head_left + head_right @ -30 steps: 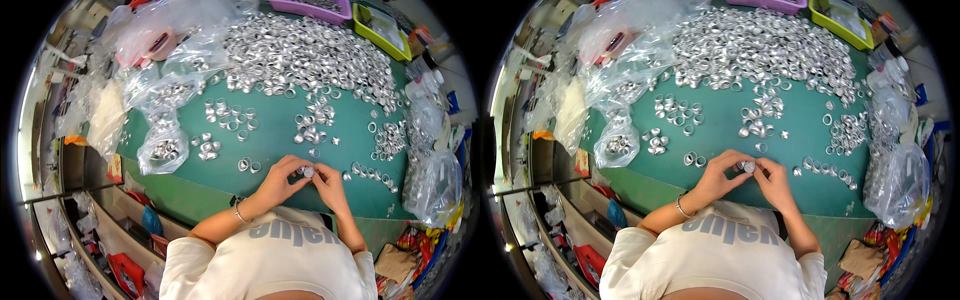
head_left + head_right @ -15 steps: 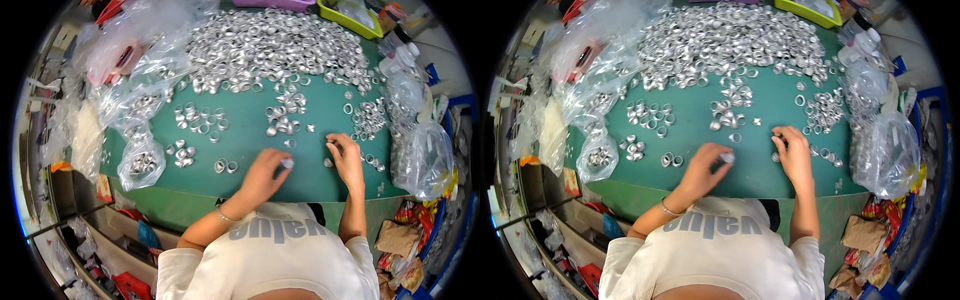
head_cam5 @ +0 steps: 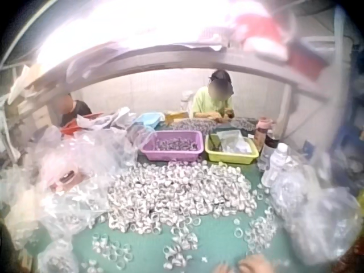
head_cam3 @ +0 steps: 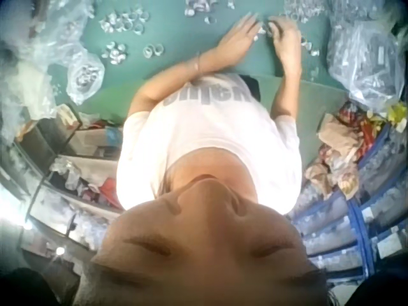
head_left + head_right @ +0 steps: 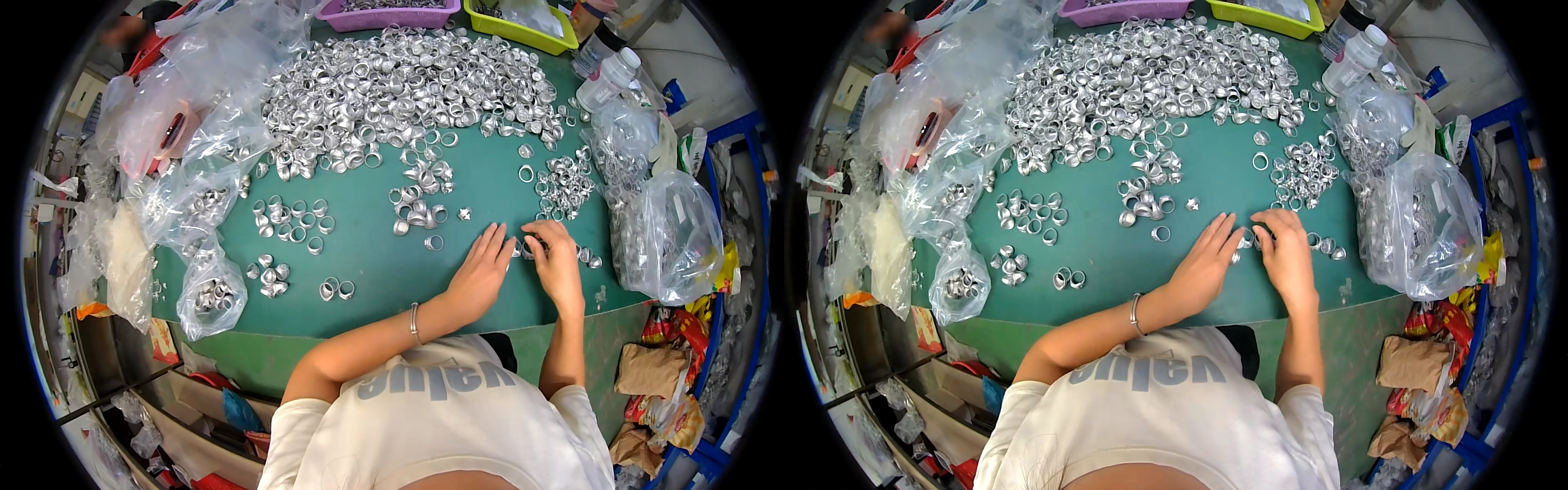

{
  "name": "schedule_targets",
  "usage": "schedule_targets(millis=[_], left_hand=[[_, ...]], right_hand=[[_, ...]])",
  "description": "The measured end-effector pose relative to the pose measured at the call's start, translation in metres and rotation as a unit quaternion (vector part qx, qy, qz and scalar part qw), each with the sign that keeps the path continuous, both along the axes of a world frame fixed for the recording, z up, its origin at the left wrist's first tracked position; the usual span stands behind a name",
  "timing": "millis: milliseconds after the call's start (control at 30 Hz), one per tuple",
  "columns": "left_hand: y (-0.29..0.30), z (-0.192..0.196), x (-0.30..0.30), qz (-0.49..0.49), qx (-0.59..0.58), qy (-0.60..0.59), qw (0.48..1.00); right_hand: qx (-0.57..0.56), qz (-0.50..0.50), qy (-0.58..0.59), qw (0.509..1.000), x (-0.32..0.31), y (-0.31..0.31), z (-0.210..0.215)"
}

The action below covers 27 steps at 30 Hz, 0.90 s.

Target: The person sorts and stacks small silver metal ring-like components on a green table by hand, occasionally grouping them together.

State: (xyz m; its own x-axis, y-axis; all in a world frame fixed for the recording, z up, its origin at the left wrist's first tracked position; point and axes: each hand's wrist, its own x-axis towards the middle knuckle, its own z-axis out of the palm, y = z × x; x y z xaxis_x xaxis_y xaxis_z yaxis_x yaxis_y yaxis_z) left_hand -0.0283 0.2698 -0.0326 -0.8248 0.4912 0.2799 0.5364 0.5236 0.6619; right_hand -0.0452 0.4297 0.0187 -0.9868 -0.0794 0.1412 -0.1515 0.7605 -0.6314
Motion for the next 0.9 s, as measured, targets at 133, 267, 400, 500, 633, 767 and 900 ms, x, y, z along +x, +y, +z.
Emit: schedule_targets(millis=[133, 267, 400, 500, 633, 767, 900], left_hand=[[-0.025, 0.016, 0.006, -0.025, 0.051, -0.052, 0.997], [-0.061, 0.011, 0.015, 0.05, 0.075, -0.007, 0.996], [-0.075, 0.016, 0.005, 0.156, 0.023, -0.018, 0.987], [-0.077, 0.021, 0.005, 0.166, 0.025, -0.023, 0.986], [-0.079, 0.016, -0.002, 0.187, 0.001, -0.004, 0.982], [-0.074, 0.018, -0.013, 0.192, -0.097, 0.05, 0.975], [-0.071, 0.011, -0.02, 0.201, -0.155, 0.053, 0.966]], right_hand=[[-0.043, 0.03, 0.016, 0.998, -0.006, -0.023, 0.001], [-0.052, 0.089, 0.073, 0.992, -0.025, -0.05, -0.007], [0.053, 0.136, 0.072, 0.987, -0.043, -0.061, -0.032], [-0.121, 0.067, -0.035, 0.99, -0.045, -0.06, -0.024], [-0.257, 0.014, -0.109, 0.96, -0.046, -0.052, -0.025], [-0.012, 0.048, -0.007, 0.999, -0.062, -0.072, -0.019], [0.092, 0.066, 0.085, 0.99, -0.085, -0.089, -0.041]])
